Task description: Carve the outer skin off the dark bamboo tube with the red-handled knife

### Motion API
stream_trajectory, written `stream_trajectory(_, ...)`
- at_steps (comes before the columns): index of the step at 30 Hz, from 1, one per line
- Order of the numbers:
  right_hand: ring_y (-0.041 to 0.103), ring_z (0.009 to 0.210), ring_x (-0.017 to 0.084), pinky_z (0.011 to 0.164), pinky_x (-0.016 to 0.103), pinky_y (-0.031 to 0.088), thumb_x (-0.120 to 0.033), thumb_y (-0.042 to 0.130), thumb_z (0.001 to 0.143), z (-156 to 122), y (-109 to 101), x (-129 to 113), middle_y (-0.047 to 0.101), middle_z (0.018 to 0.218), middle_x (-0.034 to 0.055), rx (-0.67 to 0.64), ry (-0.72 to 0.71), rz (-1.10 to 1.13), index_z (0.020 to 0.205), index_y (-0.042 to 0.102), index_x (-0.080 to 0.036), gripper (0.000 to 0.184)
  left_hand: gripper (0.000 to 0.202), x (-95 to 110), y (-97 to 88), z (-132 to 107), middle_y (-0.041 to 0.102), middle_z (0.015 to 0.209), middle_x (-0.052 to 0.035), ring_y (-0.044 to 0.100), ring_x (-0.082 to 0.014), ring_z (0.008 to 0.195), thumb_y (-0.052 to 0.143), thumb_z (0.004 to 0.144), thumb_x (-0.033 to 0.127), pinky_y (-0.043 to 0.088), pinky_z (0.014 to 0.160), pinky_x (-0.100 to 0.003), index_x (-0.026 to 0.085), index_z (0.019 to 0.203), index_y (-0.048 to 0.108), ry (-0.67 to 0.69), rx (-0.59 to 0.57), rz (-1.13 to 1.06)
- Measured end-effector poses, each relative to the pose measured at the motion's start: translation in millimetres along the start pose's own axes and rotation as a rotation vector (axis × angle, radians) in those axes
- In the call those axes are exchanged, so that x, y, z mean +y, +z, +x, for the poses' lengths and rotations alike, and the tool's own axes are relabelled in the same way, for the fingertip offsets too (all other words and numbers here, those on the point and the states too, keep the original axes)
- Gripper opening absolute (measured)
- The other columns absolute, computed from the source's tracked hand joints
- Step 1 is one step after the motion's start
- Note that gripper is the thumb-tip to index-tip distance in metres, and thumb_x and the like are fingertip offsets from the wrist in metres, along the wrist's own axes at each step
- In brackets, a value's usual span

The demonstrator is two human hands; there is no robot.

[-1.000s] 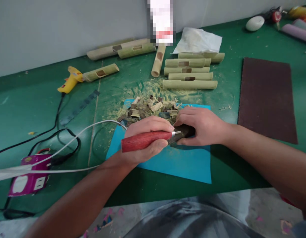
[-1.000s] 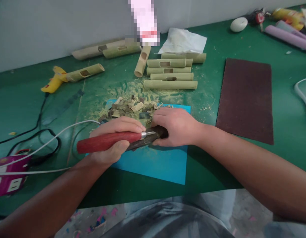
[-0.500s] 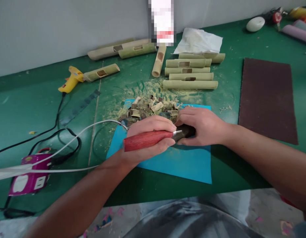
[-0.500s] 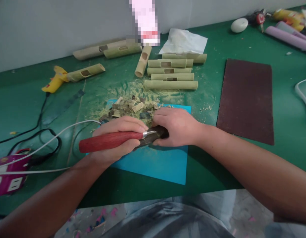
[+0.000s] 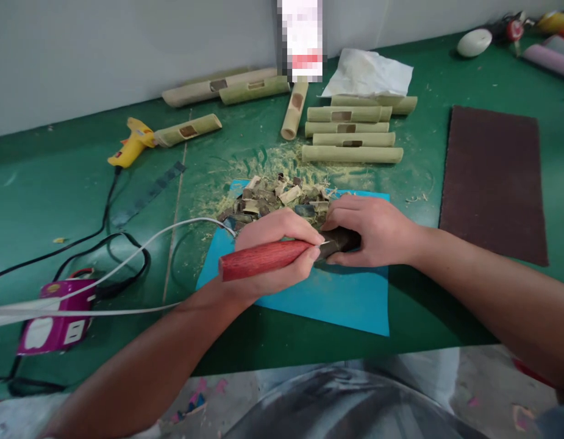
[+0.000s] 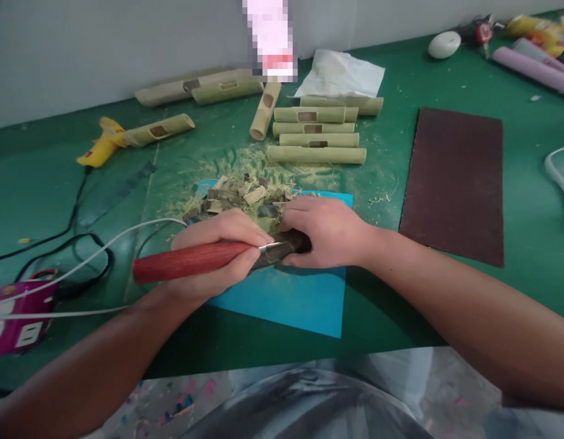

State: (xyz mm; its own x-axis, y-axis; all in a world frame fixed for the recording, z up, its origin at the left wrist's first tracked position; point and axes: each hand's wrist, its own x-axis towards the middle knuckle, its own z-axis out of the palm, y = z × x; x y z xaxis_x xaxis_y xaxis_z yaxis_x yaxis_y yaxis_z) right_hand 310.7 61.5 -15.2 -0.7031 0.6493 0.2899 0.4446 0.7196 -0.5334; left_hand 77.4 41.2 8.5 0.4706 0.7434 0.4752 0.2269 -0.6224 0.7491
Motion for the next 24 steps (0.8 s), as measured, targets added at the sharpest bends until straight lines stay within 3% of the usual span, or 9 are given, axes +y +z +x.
stream_trajectory(5,0.055,0.081,0.019,0.07,0.03,0.039,-0.047,0.073,0.085,1,0,0,0.064,0.087,0.0043,-0.011,0.002,0.001,0.091,0.065,-0.019,0.03,0.009,-7,-0.6,-4,0.076,0.078,0.0001,0.07,-0.018,0.067,0.068,0.086,0.02,0.058,0.062,-0.037,0.029,0.086,0.07,0.058,0.08,-0.055)
stream_trajectory(15,0.058,0.082,0.02,0.072,0.031,0.041,-0.047,0.075,0.085,0,0,1,0.066,0.088,0.0048,0.004,-0.021,0.001,0.093,0.065,-0.019,0.031,0.01,-7,1.3,-3,0.074,0.073,0.0001,0.069,-0.0155,0.062,0.066,0.085,0.017,0.054,0.056,-0.033,0.027,0.083,0.068,0.168,0.133,-0.079)
stream_trajectory(24,0.057,0.082,0.019,0.072,0.031,0.041,-0.047,0.074,0.085,0,0,1,0.066,0.088,0.0044,0.012,-0.015,0.001,0.092,0.065,-0.019,0.03,0.01,-14,-0.2,-12,0.074,0.08,-0.0007,0.071,-0.0153,0.07,0.065,0.092,0.02,0.058,0.064,-0.033,0.025,0.085,0.07,0.058,0.119,-0.161)
